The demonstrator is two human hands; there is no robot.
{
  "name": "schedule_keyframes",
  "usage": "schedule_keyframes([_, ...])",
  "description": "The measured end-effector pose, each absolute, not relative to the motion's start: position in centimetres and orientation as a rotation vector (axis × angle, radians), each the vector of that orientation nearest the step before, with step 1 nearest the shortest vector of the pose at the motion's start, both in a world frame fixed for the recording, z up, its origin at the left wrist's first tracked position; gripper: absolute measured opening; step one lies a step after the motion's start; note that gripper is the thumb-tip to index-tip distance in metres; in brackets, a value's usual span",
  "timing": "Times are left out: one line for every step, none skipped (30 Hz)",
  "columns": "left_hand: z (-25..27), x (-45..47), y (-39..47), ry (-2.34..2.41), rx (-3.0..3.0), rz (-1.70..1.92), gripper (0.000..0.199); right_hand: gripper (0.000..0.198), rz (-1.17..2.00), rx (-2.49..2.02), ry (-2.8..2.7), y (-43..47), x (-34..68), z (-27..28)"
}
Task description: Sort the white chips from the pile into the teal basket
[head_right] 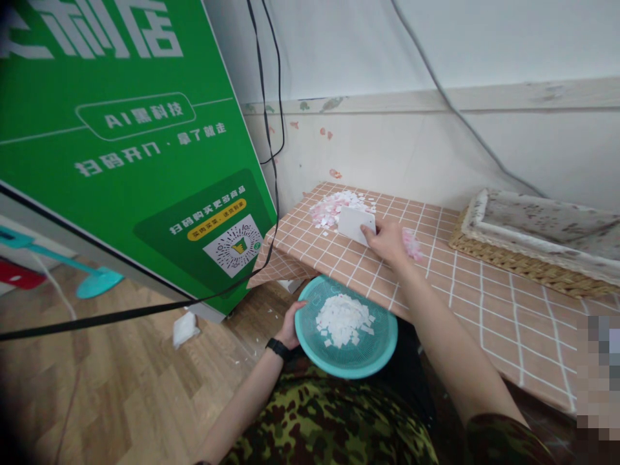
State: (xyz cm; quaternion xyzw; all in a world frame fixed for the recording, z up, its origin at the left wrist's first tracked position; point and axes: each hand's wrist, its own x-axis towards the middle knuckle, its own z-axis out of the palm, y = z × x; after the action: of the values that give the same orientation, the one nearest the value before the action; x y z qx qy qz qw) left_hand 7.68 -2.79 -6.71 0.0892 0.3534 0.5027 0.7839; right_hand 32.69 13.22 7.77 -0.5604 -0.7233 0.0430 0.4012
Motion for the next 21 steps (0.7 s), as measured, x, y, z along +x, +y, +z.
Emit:
schedule_keyframes([-6.71, 7.67, -2.79, 0.76, 0.193, 1.082, 0.027, 0.034, 0.152, -1.405, -1.836, 13.2, 32.65, 7.74])
schedule_keyframes([-6.71, 7.65, -2.79, 0.757, 0.193, 1.081, 0.028, 0.035, 0.204, -1.391, -1.843, 13.19, 32.64, 7.72])
schedule_keyframes([-6.72, 7.64, -2.79, 0.753, 0.195, 1.08, 0.028, 0.035, 0.254, -1.379, -1.843, 13.2, 32.65, 7.71])
schedule_keyframes([-6.73, 7.63, -2.79, 0.749, 0.196, 1.082, 0.027, 0.036, 0.291, -1.369, -1.835, 13.22, 32.68, 7.71])
schedule_keyframes([-6.75, 7.62, -2.79, 0.745, 0.197, 1.084, 0.027, 0.036, 0.308, -1.366, -1.818, 13.26, 32.71, 7.71])
schedule_keyframes([-6.77, 7.61, -2.79, 0.742, 0.198, 1.086, 0.027, 0.037, 0.306, -1.37, -1.799, 13.31, 32.72, 7.71])
schedule_keyframes([-6.8, 7.61, -2.79, 0.739, 0.197, 1.086, 0.027, 0.038, 0.289, -1.378, -1.788, 13.36, 32.71, 7.71])
schedule_keyframes([-6.82, 7.6, -2.79, 0.737, 0.197, 1.083, 0.027, 0.038, 0.268, -1.387, -1.784, 13.41, 32.66, 7.7])
schedule_keyframes([-6.83, 7.6, -2.79, 0.735, 0.196, 1.081, 0.027, 0.038, 0.248, -1.396, -1.791, 13.44, 32.59, 7.69])
schedule_keyframes([-6.84, 7.6, -2.78, 0.734, 0.195, 1.078, 0.028, 0.038, 0.227, -1.403, -1.808, 13.46, 32.48, 7.68])
schedule_keyframes([-6.84, 7.6, -2.78, 0.733, 0.195, 1.077, 0.028, 0.038, 0.207, -1.408, -1.83, 13.46, 32.37, 7.67])
schedule_keyframes([-6.84, 7.59, -2.77, 0.733, 0.196, 1.078, 0.027, 0.038, 0.191, -1.409, -1.854, 13.45, 32.26, 7.67])
schedule_keyframes([-6.83, 7.59, -2.77, 0.732, 0.197, 1.08, 0.027, 0.038, 0.185, -1.41, -1.875, 13.42, 32.16, 7.68])
schedule_keyframes([-6.82, 7.59, -2.77, 0.732, 0.199, 1.082, 0.026, 0.038, 0.192, -1.405, -1.893, 13.39, 32.1, 7.7])
schedule_keyframes([-6.81, 7.59, -2.78, 0.732, 0.2, 1.083, 0.026, 0.038, 0.211, -1.396, -1.903, 13.35, 32.08, 7.74])
schedule_keyframes([-6.8, 7.59, -2.79, 0.732, 0.201, 1.083, 0.026, 0.037, 0.236, -1.387, -1.902, 13.3, 32.08, 7.78])
schedule_keyframes([-6.78, 7.59, -2.8, 0.732, 0.202, 1.084, 0.026, 0.037, 0.263, -1.381, -1.891, 13.26, 32.11, 7.83])
schedule_keyframes([-6.75, 7.59, -2.82, 0.732, 0.203, 1.084, 0.027, 0.037, 0.283, -1.378, -1.877, 13.22, 32.14, 7.88])
schedule_keyframes([-6.73, 7.59, -2.84, 0.732, 0.204, 1.084, 0.027, 0.037, 0.292, -1.381, -1.863, 13.18, 32.17, 7.93])
schedule_keyframes([-6.69, 7.59, -2.85, 0.732, 0.204, 1.084, 0.027, 0.038, 0.29, -1.387, -1.851, 13.14, 32.19, 7.97])
schedule_keyframes([-6.66, 7.59, -2.87, 0.733, 0.203, 1.084, 0.027, 0.038, 0.285, -1.392, -1.845, 13.1, 32.19, 8.0])
